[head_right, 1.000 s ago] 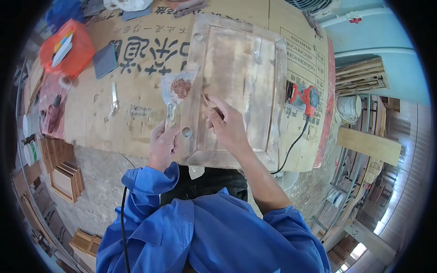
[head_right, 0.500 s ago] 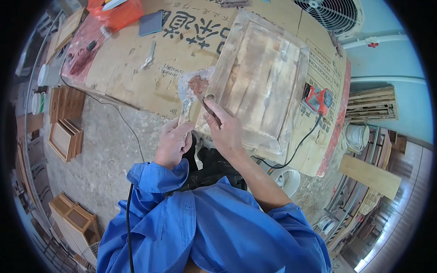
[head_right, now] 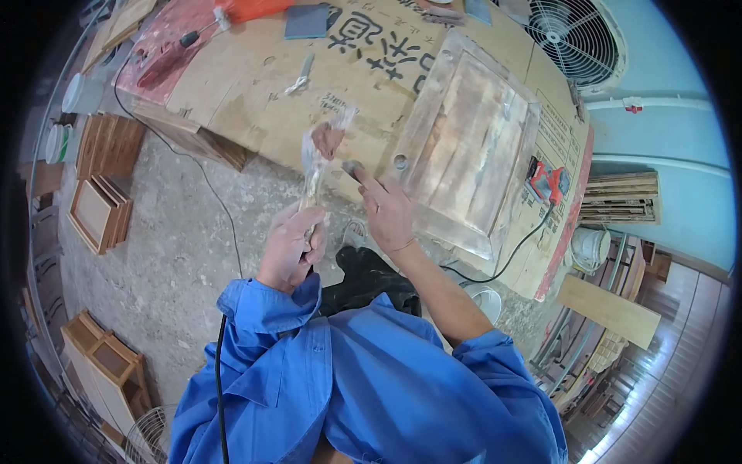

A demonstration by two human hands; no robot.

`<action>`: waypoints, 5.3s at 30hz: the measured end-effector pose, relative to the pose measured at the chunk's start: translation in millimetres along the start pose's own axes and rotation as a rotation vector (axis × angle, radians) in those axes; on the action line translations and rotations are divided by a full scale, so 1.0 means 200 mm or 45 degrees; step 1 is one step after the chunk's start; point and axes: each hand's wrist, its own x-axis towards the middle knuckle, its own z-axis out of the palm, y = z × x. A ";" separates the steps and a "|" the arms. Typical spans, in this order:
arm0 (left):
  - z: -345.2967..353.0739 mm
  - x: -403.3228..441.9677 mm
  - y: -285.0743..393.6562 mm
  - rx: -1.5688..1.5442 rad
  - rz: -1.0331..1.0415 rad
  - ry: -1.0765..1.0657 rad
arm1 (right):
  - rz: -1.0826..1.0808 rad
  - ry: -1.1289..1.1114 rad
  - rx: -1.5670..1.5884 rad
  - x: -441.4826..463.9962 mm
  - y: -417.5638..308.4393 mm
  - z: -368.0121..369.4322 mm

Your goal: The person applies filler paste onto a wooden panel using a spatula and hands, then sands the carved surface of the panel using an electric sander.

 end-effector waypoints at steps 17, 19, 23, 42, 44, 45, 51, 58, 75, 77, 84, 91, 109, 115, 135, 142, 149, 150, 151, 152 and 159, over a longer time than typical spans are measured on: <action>-0.88 -0.28 0.11 0.381 0.236 0.567 | 0.658 -0.655 0.661 -0.12 -0.46 0.47; -1.06 -0.31 -0.07 0.378 0.223 0.709 | 0.560 -0.972 0.454 -0.24 -0.42 0.54; -1.31 -0.20 -0.44 0.273 0.145 0.867 | 0.508 -1.271 0.206 -0.43 -0.13 0.79; -2.59 1.54 -0.91 1.136 0.102 0.239 | 1.424 0.029 0.382 0.10 2.07 2.14; -2.67 1.64 -0.91 1.156 0.141 0.125 | 1.392 0.107 0.357 0.21 2.25 2.20; -2.72 1.70 -0.97 1.180 0.160 0.134 | 1.379 0.134 0.334 0.26 2.34 2.22; -2.83 1.94 -1.12 1.274 0.102 0.085 | 1.376 0.181 0.155 0.45 2.67 2.31; -2.88 2.09 -1.33 1.319 0.019 -0.052 | 1.410 0.081 -0.017 0.51 2.82 2.26; -3.10 2.22 -1.57 0.999 -0.011 0.146 | 1.113 0.142 -0.103 1.01 2.57 1.93; -3.08 2.19 -1.59 0.946 -0.066 0.178 | 1.042 0.108 -0.108 1.18 2.62 2.05; -3.01 1.98 -1.63 0.730 -0.163 0.373 | 0.887 -0.118 0.095 1.39 2.74 2.34; -2.93 2.00 -1.61 0.607 -0.119 0.445 | 0.747 -0.743 -0.118 0.97 2.92 2.02; -3.00 2.15 -1.67 0.555 -0.058 0.608 | 0.806 -0.886 -0.158 1.09 3.28 2.39; -2.99 2.24 -1.66 0.550 -0.054 0.578 | 1.014 -0.693 0.195 1.01 2.97 2.11; -3.02 2.24 -1.59 0.690 -0.102 0.441 | 0.575 -1.435 0.569 -0.21 1.57 3.01; -3.05 2.24 -1.64 0.678 -0.090 0.432 | 0.481 -1.452 0.268 -0.36 1.69 3.24; -3.06 2.26 -1.62 0.711 -0.100 0.409 | -0.194 -1.233 0.179 -0.42 1.72 3.22; -3.06 2.26 -1.63 0.713 -0.107 0.408 | -0.186 -1.234 0.181 -0.43 1.72 3.23; -3.06 2.26 -1.63 0.728 -0.105 0.416 | -0.157 -1.252 0.182 -0.44 1.72 3.24; -3.05 2.26 -1.63 0.741 -0.102 0.425 | -0.129 -1.269 0.182 -0.45 1.71 3.25; -3.03 2.28 -1.66 0.737 -0.049 0.442 | -0.073 -1.243 0.291 -0.51 1.76 3.36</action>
